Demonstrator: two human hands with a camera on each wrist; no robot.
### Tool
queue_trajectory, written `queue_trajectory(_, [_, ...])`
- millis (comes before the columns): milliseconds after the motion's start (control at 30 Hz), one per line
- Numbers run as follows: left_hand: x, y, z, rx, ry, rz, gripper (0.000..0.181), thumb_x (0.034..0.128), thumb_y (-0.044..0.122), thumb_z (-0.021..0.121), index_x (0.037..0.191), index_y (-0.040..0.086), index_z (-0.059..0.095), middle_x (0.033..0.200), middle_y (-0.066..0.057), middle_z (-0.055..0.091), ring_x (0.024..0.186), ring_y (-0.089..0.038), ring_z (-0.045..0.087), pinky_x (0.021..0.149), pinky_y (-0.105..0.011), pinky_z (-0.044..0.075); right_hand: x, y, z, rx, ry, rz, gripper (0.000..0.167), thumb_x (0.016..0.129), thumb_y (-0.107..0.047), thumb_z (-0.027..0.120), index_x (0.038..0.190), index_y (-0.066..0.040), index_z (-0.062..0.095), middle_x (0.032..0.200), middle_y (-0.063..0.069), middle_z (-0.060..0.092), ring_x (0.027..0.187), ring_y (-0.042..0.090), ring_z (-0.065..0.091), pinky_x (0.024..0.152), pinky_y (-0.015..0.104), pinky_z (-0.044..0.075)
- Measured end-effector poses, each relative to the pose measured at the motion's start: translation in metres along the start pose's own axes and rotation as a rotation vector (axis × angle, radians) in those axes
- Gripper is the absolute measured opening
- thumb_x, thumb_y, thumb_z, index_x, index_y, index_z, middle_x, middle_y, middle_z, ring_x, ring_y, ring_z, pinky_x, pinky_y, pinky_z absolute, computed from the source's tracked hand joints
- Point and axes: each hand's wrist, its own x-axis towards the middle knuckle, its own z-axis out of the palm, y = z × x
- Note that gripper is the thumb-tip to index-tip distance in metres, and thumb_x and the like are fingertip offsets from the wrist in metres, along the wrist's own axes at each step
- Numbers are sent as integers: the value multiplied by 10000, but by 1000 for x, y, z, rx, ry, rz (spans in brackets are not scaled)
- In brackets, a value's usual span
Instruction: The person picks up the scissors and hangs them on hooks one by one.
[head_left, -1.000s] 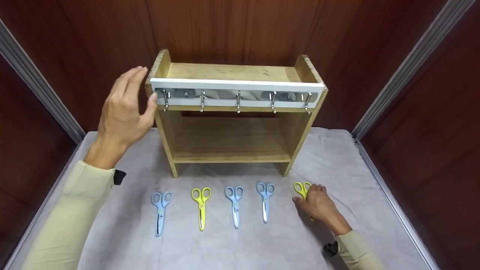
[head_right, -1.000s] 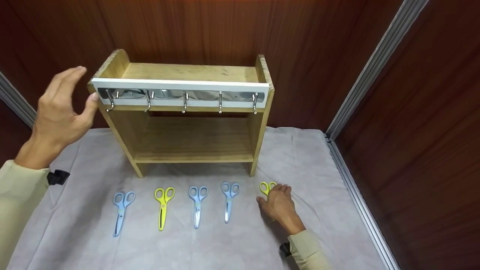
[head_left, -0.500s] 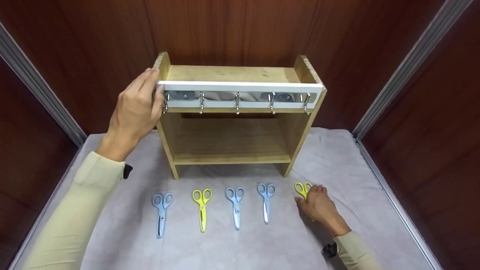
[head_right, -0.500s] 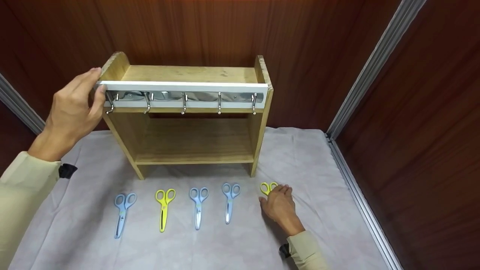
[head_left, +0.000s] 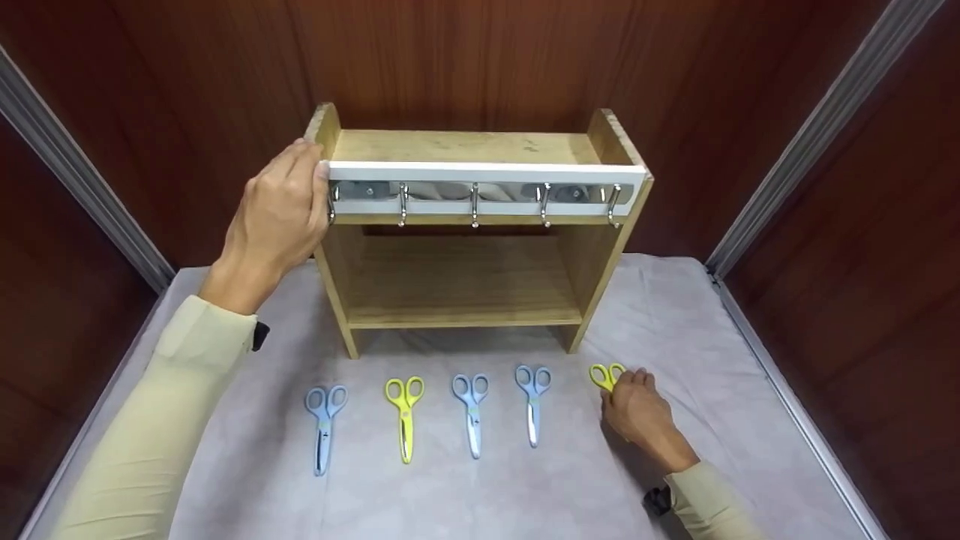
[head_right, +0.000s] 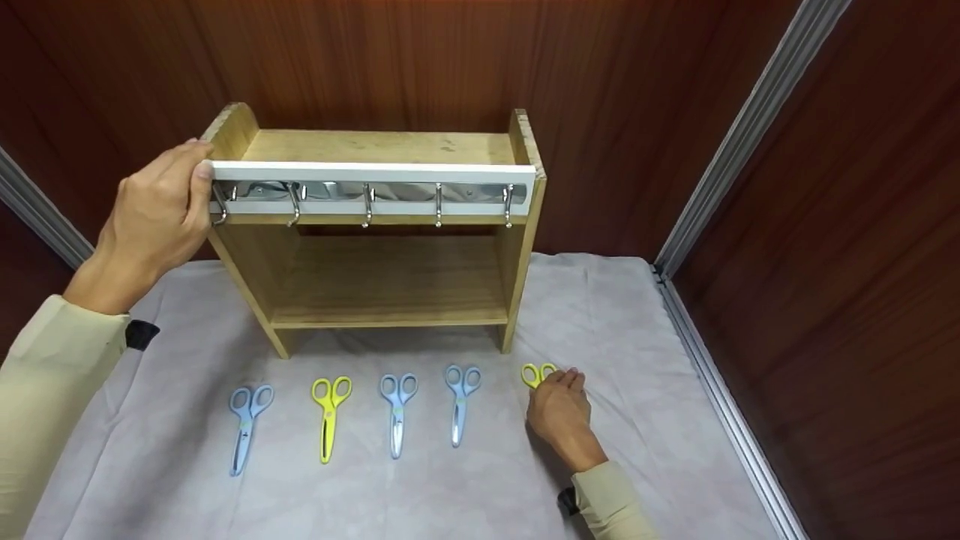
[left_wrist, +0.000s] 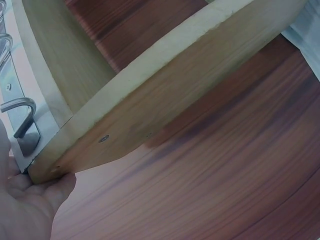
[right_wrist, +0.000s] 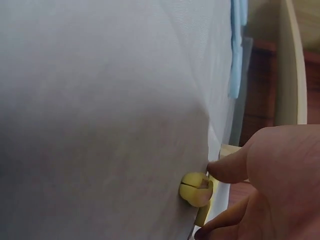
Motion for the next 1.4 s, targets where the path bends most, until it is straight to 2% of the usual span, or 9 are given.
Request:
queue_trajectory(167, [0, 0, 1, -1, 8, 5, 430, 1123, 181, 405, 1332, -140, 602, 1378, -325, 641, 1365, -465, 597, 1185, -557, 475, -2, -5, 4, -137, 223, -58, 366, 895, -164, 706, 856, 187, 609, 813, 279, 588, 786, 437, 590, 578, 547, 584])
queue_trajectory(233, [0, 1, 1, -4, 14, 7, 434, 1124, 186, 405, 1333, -139, 603, 1379, -326, 640, 1366, -464, 597, 1182, -558, 478, -1, -7, 3, -156, 246, -59, 354, 880, -163, 725, 764, 151, 609, 756, 240, 558, 731, 413, 559, 521, 526, 565])
queue_trajectory(500, [-2, 2, 2, -10, 44, 0, 426, 1119, 183, 422, 1336, -132, 608, 1372, -325, 647, 1363, -456, 601, 1178, -559, 482, 9, -7, -1, -92, 23, 4, 336, 916, -161, 640, 729, 118, 636, 757, 246, 574, 610, 428, 652, 532, 564, 583])
queue_trajectory(633, [-2, 5, 4, -11, 41, 1, 416, 1117, 180, 424, 1304, -135, 621, 1352, -320, 657, 1359, -451, 606, 1179, -551, 484, 11, -3, -4, -37, -55, 5, 270, 898, -119, 622, 768, 115, 656, 776, 252, 595, 650, 453, 662, 574, 575, 586])
queue_trajectory(767, [0, 7, 6, -8, 42, 16, 405, 1116, 178, 425, 1246, -139, 640, 1307, -308, 680, 1342, -442, 623, 1163, -543, 501, 10, 0, -12, 90, -96, 24, 244, 943, -113, 582, 755, 37, 625, 794, 223, 604, 664, 402, 650, 599, 537, 575])
queue_trajectory(900, [1, 8, 6, -8, 59, 20, 395, 1112, 172, 433, 1224, -141, 646, 1284, -306, 690, 1332, -440, 631, 1159, -540, 506, 12, -2, -23, 262, -116, 37, 313, 1026, -157, 531, 732, -54, 564, 725, 127, 584, 549, 255, 585, 482, 404, 523])
queue_trajectory(1033, [1, 6, 7, -14, 71, 14, 393, 1111, 171, 437, 1214, -147, 644, 1276, -306, 692, 1335, -441, 628, 1172, -533, 497, 17, -6, -35, 435, -132, 32, 259, 1051, -128, 502, 820, -40, 580, 684, 57, 561, 503, 164, 532, 434, 286, 458])
queue_trajectory(1233, [1, 5, 8, -16, 78, 3, 400, 1112, 177, 435, 1191, -148, 654, 1269, -296, 697, 1333, -426, 633, 1176, -519, 497, 25, -11, -46, 713, -133, -48, 245, 1075, -58, 519, 1121, 121, 679, 921, 212, 753, 802, 265, 717, 656, 276, 578])
queue_trajectory(1400, [1, 5, 8, -14, 79, -3, 403, 1113, 179, 433, 1189, -149, 654, 1273, -297, 697, 1337, -424, 632, 1184, -512, 492, 30, -18, -51, 948, -156, -80, 280, 1072, -30, 534, 1231, 162, 663, 1122, 316, 751, 964, 266, 778, 870, 335, 650])
